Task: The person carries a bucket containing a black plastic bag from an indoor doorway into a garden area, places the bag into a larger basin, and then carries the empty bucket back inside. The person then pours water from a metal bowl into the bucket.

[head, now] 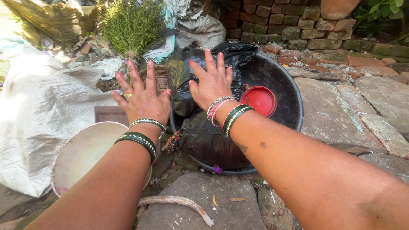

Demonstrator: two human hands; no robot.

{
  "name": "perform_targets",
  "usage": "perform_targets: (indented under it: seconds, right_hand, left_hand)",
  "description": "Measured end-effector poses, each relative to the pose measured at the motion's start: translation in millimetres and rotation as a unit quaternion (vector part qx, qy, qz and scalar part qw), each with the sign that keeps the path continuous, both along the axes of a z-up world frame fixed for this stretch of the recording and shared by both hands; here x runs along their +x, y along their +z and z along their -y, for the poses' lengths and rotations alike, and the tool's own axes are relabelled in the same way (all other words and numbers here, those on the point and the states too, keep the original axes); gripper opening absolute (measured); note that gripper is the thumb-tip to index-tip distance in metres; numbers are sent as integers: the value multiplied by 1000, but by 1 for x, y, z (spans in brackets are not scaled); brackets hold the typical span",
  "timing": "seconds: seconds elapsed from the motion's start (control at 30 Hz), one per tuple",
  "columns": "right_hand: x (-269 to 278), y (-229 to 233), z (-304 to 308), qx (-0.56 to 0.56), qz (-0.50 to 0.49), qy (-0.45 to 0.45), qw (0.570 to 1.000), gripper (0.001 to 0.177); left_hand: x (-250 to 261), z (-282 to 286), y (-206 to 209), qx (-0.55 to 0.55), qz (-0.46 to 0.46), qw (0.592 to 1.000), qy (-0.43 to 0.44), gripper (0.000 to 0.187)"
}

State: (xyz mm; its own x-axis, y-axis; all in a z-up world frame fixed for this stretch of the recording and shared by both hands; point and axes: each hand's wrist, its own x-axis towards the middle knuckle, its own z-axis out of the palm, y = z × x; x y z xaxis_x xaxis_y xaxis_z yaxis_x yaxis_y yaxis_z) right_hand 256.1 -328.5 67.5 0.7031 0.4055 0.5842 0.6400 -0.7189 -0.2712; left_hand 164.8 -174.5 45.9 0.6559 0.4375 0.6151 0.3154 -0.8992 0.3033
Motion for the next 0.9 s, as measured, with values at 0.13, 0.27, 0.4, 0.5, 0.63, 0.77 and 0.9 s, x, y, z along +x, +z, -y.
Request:
perform_targets:
  seconds: [0.13,0.27,0.4,0.5,0.63,0.77,0.9]
  right_hand:
    - [-11,3,-14,-10,-15,8,1000,61]
    - [-25,3,-34,-14,-21,34,999,63]
    - [-43,2,-60,-17,-22,64,998,65]
    - [-55,0,-81,-18,-31,99,994,65]
    - [-77,-14,-109,-43,-12,169,985,68]
    - [-100,-29,-133,-56,-7,227,972,68]
    - [-115,-37,-151,-91,-20,274,957,66]
  left_hand:
    - [-13,-15,4,3,2,1000,16,86]
    - [-28,-31,8,6,-6,999,44,84]
    - [-49,-51,7,-6,-29,997,75,83]
    - [-62,-74,4,-6,-50,992,115,88]
    - [-91,-112,-8,11,-63,986,153,86]
    - [-124,-143,-27,4,-83,976,201,86]
    - [-153,-166,-46,3,-93,971,221,86]
